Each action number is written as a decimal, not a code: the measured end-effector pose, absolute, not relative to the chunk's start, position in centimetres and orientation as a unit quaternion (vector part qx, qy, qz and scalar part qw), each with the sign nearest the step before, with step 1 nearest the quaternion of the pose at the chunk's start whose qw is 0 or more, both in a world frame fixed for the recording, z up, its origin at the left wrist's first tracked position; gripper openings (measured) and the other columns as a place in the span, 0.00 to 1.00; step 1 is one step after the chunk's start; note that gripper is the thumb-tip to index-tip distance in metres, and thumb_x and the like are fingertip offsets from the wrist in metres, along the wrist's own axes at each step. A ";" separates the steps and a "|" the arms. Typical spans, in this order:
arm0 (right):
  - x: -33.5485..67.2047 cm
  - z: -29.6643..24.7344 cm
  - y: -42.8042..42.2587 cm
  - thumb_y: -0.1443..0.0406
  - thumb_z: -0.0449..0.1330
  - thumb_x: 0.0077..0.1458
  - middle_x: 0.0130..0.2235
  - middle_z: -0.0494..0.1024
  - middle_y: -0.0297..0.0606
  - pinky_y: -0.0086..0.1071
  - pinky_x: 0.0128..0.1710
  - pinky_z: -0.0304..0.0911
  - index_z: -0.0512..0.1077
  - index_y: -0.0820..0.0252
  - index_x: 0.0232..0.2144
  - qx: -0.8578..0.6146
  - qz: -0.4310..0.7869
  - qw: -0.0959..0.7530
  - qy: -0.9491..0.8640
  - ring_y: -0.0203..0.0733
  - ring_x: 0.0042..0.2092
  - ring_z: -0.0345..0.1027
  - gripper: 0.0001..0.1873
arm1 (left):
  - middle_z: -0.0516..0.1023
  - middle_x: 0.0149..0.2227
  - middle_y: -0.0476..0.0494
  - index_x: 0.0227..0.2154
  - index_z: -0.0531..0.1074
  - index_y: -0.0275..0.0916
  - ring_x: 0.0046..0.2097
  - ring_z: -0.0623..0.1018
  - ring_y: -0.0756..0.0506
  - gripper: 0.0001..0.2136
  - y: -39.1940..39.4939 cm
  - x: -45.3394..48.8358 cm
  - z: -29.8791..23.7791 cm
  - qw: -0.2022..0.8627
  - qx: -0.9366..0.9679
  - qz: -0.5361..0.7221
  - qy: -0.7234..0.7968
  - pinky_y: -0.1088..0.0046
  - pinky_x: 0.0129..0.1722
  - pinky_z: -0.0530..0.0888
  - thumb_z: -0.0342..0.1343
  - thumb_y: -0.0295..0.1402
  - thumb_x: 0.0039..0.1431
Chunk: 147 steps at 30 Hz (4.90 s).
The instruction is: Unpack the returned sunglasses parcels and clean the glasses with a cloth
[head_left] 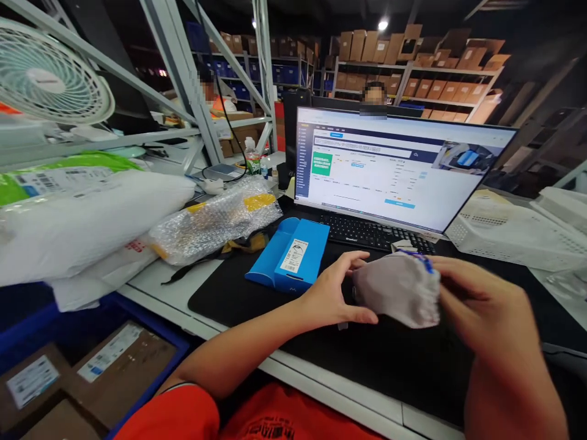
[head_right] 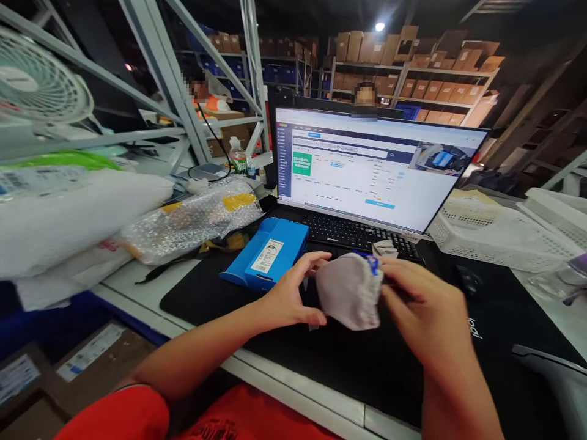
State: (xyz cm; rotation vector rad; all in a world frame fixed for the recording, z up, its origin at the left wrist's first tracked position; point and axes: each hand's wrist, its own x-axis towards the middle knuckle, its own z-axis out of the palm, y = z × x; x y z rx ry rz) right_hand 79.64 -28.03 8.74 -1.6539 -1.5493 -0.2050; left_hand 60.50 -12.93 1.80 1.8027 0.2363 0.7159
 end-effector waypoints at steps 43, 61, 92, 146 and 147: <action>93.0 8.4 -28.1 0.52 0.77 0.36 0.24 0.77 0.31 0.27 0.28 0.75 0.74 0.60 0.29 -0.590 0.106 0.747 -0.289 0.37 0.27 0.78 0.25 | 0.78 0.36 0.42 0.33 0.68 0.39 0.41 0.83 0.39 0.09 -8.0 72.5 4.0 0.490 0.789 0.311 0.201 0.54 0.48 0.80 0.60 0.36 0.55; 83.1 6.6 -22.8 0.51 0.68 0.51 0.34 0.81 0.36 0.30 0.27 0.71 0.69 0.56 0.32 -0.587 0.201 0.655 -0.431 0.39 0.29 0.76 0.18 | 0.80 0.47 0.38 0.42 0.76 0.39 0.51 0.78 0.38 0.09 -14.1 66.2 4.3 0.216 0.886 0.401 0.085 0.59 0.53 0.75 0.60 0.32 0.59; 78.7 8.7 -26.0 0.63 0.59 0.66 0.33 0.78 0.35 0.35 0.29 0.56 0.75 0.57 0.35 -0.685 -0.163 0.135 -0.697 0.42 0.34 0.72 0.07 | 0.85 0.38 0.41 0.32 0.82 0.34 0.41 0.81 0.46 0.16 -8.9 65.0 6.0 0.780 0.486 0.333 0.210 0.70 0.49 0.76 0.73 0.41 0.44; 97.0 1.4 -22.8 0.54 0.70 0.47 0.28 0.71 0.31 0.33 0.29 0.62 0.72 0.62 0.34 -0.744 0.009 0.591 -0.311 0.36 0.26 0.64 0.20 | 0.83 0.49 0.45 0.49 0.79 0.43 0.51 0.81 0.40 0.19 -10.6 63.0 6.6 0.308 0.865 0.343 0.197 0.63 0.50 0.78 0.57 0.26 0.53; 96.9 2.1 -23.3 0.56 0.69 0.47 0.29 0.71 0.32 0.32 0.28 0.60 0.72 0.61 0.36 -0.749 -0.024 0.587 -0.304 0.35 0.26 0.63 0.18 | 0.83 0.48 0.45 0.48 0.79 0.43 0.50 0.81 0.40 0.19 -10.6 62.9 6.6 0.306 0.862 0.351 0.201 0.63 0.49 0.78 0.57 0.26 0.53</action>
